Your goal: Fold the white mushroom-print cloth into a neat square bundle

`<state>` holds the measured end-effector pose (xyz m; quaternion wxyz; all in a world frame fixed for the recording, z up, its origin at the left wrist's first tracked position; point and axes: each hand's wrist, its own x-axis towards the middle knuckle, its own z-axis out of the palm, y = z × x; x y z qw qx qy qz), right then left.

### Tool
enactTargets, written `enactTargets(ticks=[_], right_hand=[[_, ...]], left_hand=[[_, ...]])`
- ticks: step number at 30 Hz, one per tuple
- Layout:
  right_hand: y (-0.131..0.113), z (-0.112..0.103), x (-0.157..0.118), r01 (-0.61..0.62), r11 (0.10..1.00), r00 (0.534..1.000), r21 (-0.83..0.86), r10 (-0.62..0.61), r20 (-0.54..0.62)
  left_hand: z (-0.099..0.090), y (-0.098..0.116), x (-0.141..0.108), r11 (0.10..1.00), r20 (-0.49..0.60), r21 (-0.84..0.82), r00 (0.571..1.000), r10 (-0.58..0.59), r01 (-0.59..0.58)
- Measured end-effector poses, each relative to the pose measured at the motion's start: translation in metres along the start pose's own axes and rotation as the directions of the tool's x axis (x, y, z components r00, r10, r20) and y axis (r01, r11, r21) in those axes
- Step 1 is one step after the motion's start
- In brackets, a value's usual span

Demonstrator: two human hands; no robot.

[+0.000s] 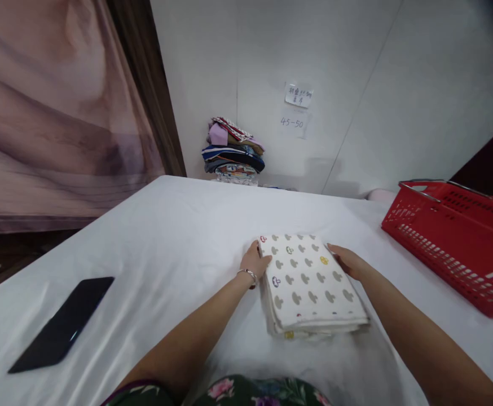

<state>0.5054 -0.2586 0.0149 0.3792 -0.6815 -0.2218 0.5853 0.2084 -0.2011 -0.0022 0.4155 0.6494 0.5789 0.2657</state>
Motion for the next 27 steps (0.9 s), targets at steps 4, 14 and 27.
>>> enactTargets(ticks=[4, 14, 27], right_hand=[[-0.006, 0.007, 0.0, -0.081, 0.995, 0.992, 0.061, 0.074, 0.106], [-0.002, 0.001, 0.019, 0.175, 0.978, 0.975, -0.11, -0.188, -0.12], [0.039, -0.018, -0.054, 0.073, 0.995, 0.993, -0.062, -0.067, 0.097]], left_hand=[[0.004, 0.0, 0.003, 0.996, -0.011, -0.094, 1.0, 0.013, -0.014], [0.008, 0.003, 0.027, 0.99, 0.003, -0.141, 1.0, -0.026, 0.026], [-0.004, -0.004, -0.049, 0.976, 0.161, -0.205, 0.986, -0.042, 0.076]])
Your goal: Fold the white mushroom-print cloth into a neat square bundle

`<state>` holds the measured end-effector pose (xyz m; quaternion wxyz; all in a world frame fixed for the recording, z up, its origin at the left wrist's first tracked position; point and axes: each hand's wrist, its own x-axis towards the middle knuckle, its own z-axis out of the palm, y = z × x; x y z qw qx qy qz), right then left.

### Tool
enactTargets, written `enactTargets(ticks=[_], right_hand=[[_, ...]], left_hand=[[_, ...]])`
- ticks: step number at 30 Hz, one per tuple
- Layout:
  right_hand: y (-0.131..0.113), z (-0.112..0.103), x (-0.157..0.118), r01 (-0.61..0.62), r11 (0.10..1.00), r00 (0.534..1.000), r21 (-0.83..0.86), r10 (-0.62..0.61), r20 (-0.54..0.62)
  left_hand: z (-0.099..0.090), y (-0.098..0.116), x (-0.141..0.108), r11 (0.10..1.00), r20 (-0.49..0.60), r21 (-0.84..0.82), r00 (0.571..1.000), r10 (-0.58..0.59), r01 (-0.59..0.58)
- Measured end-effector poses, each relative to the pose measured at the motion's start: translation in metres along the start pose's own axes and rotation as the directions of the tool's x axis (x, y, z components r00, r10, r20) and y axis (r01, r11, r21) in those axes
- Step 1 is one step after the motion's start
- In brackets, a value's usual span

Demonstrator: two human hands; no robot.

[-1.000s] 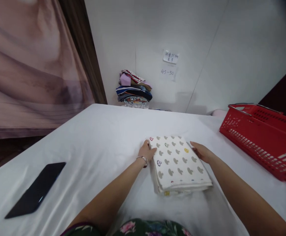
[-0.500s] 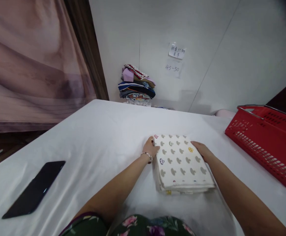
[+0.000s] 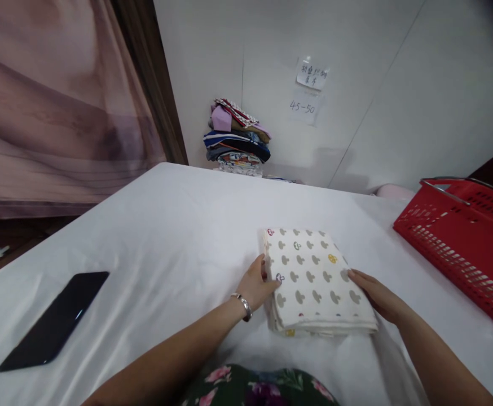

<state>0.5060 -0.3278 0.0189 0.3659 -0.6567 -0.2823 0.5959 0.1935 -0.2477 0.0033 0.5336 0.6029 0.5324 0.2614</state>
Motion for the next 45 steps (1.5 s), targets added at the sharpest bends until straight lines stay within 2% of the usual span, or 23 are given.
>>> enactTargets(ticks=[3, 7, 10, 13, 16, 19, 22, 29, 31, 34, 37, 40, 42, 45], right_hand=[[-0.002, 0.005, -0.006, -0.034, 0.999, 0.999, 0.023, 0.034, 0.022], [-0.003, 0.01, -0.007, -0.081, 0.997, 0.996, 0.009, 0.082, -0.038], [-0.002, 0.01, -0.007, -0.054, 0.999, 0.997, 0.005, 0.055, -0.055], [-0.002, 0.007, -0.001, 0.002, 1.0, 0.997, 0.011, -0.001, -0.075], [-0.007, 0.005, 0.013, 0.051, 0.998, 0.987, 0.023, -0.047, -0.156], [-0.014, 0.006, 0.028, 0.096, 0.994, 0.982, 0.052, -0.087, -0.166], [-0.022, 0.011, 0.039, 0.119, 0.989, 0.983, 0.087, -0.105, -0.15], [-0.044, 0.025, 0.046, 0.099, 0.995, 0.973, 0.031, -0.09, -0.214], [-0.055, 0.029, 0.051, 0.119, 0.993, 0.966, -0.012, -0.118, -0.229], [-0.078, 0.041, 0.067, 0.194, 0.977, 0.956, -0.091, -0.209, -0.205], [-0.103, 0.062, 0.094, 0.32, 0.889, 0.902, -0.327, -0.392, -0.183], [-0.121, 0.091, 0.121, 0.368, 0.76, 0.841, -0.536, -0.518, -0.158], [-0.122, 0.112, 0.131, 0.394, 0.711, 0.825, -0.583, -0.553, -0.117], [-0.105, 0.137, 0.128, 0.466, 0.608, 0.794, -0.642, -0.608, 0.001]], left_hand=[[0.001, 0.003, -0.003, 1.0, 0.021, -0.016, 1.0, -0.013, 0.014], [0.004, 0.002, -0.002, 0.999, 0.046, -0.035, 0.998, -0.031, 0.033], [0.001, -0.001, 0.008, 1.0, 0.012, 0.022, 1.0, -0.006, 0.006], [-0.008, 0.005, 0.034, 0.993, -0.104, 0.118, 0.994, 0.042, -0.03], [-0.019, 0.018, 0.072, 0.98, -0.204, 0.198, 0.977, 0.061, -0.02], [-0.024, 0.029, 0.105, 0.964, -0.17, 0.267, 0.984, 0.045, 0.002], [-0.023, 0.034, 0.125, 0.946, -0.105, 0.321, 0.994, -0.004, 0.038], [-0.026, 0.035, 0.134, 0.961, -0.067, 0.277, 0.998, 0.017, 0.002], [-0.036, 0.037, 0.135, 0.974, -0.079, 0.228, 0.997, 0.023, -0.005], [-0.06, 0.04, 0.139, 0.989, -0.119, 0.148, 0.993, 0.009, 0.008], [-0.088, 0.04, 0.144, 0.995, -0.193, 0.09, 0.981, -0.027, 0.045], [-0.11, 0.031, 0.145, 0.991, -0.29, 0.078, 0.954, -0.078, 0.104], [-0.118, 0.021, 0.143, 0.984, -0.339, 0.086, 0.934, -0.116, 0.154], [-0.121, 0.007, 0.138, 0.978, -0.367, 0.093, 0.919, -0.14, 0.186]])
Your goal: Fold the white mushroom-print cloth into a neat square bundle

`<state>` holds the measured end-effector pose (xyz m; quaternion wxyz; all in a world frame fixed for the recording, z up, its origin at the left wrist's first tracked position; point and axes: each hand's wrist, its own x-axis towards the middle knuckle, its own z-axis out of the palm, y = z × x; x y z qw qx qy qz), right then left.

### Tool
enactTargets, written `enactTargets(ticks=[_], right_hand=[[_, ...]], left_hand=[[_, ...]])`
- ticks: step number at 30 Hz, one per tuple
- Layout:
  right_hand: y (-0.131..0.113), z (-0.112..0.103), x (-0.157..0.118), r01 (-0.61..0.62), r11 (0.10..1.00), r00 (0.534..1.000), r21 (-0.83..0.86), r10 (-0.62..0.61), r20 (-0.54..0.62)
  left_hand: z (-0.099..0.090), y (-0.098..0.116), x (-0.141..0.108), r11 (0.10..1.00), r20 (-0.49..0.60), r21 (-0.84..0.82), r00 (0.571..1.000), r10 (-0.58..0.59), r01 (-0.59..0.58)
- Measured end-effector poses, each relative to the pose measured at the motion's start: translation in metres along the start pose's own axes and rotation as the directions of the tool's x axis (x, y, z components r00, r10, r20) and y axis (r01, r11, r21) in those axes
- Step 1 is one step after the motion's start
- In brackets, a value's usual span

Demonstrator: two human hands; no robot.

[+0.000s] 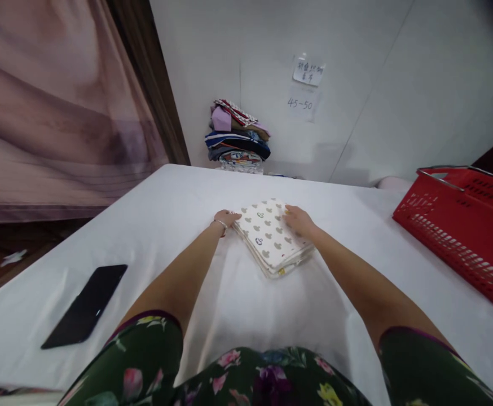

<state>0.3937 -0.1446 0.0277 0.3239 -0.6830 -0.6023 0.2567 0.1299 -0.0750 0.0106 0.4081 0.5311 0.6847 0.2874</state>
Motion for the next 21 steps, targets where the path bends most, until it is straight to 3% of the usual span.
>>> enactTargets(ticks=[2, 5, 9, 12, 15, 18, 21], right_hand=[[0.001, 0.014, -0.021, 0.159, 0.982, 0.986, -0.105, -0.154, 0.059], [0.008, 0.026, -0.056, 0.367, 0.89, 0.926, -0.269, -0.322, 0.197], [0.016, 0.03, -0.082, 0.383, 0.866, 0.916, -0.321, -0.312, 0.253], [0.012, 0.03, -0.091, 0.377, 0.888, 0.926, -0.264, -0.351, 0.142], [0.002, 0.034, -0.106, 0.473, 0.862, 0.881, -0.184, -0.47, 0.061], [-0.004, 0.042, -0.126, 0.565, 0.806, 0.825, -0.175, -0.552, 0.124], [-0.003, 0.05, -0.14, 0.597, 0.764, 0.802, -0.246, -0.559, 0.21]], left_hand=[[0.001, -0.006, 0.0, 1.0, -0.004, -0.002, 1.0, 0.011, -0.011], [0.003, -0.009, 0.003, 0.999, 0.002, -0.015, 0.999, 0.033, -0.032], [0.005, -0.011, 0.006, 0.997, 0.012, -0.056, 0.999, 0.053, -0.052], [0.005, -0.015, 0.007, 0.99, 0.038, -0.124, 0.996, 0.077, -0.071], [0.002, -0.023, 0.006, 0.972, 0.071, -0.208, 0.99, 0.122, -0.105], [-0.002, -0.034, 0.002, 0.956, 0.087, -0.254, 0.981, 0.174, -0.147], [-0.004, -0.044, -0.002, 0.947, 0.092, -0.249, 0.968, 0.233, -0.204]])
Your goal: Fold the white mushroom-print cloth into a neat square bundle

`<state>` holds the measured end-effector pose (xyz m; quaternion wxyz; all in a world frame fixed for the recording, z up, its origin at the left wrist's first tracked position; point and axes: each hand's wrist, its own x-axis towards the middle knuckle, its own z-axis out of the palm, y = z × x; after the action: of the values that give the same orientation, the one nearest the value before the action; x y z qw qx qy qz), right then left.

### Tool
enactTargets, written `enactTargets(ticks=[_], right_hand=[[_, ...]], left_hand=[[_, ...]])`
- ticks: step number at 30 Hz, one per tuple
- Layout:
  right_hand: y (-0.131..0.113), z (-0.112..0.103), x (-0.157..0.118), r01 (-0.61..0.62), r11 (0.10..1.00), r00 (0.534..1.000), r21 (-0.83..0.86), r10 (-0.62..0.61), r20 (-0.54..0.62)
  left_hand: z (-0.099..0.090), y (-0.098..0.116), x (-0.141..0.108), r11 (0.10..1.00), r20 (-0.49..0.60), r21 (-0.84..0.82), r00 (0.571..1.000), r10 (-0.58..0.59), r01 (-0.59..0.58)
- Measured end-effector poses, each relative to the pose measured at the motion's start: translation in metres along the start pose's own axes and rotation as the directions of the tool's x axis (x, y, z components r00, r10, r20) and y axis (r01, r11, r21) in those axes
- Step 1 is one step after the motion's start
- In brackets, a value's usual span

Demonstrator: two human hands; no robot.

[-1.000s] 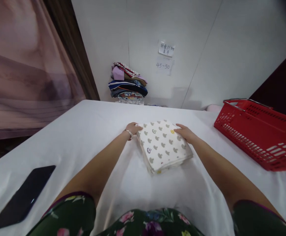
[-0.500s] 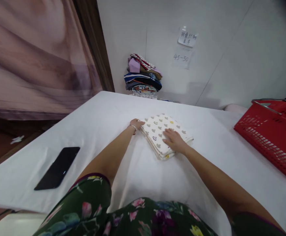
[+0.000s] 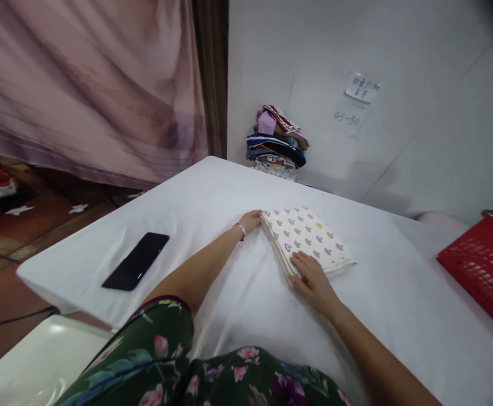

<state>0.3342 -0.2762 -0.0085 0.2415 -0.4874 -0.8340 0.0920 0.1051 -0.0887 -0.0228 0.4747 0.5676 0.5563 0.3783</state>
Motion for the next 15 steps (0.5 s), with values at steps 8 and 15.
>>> enactTargets(ticks=[8, 15], right_hand=[[0.001, 0.02, -0.01, 0.153, 0.941, 0.987, -0.301, -0.162, -0.007], [-0.002, 0.027, -0.016, 0.171, 0.905, 0.975, -0.39, -0.212, -0.065]], left_hand=[[-0.002, 0.0, 0.006, 0.964, 0.03, 0.201, 0.984, 0.174, -0.176], [-0.004, 0.002, 0.009, 0.933, 0.071, 0.322, 0.987, 0.146, -0.161]])
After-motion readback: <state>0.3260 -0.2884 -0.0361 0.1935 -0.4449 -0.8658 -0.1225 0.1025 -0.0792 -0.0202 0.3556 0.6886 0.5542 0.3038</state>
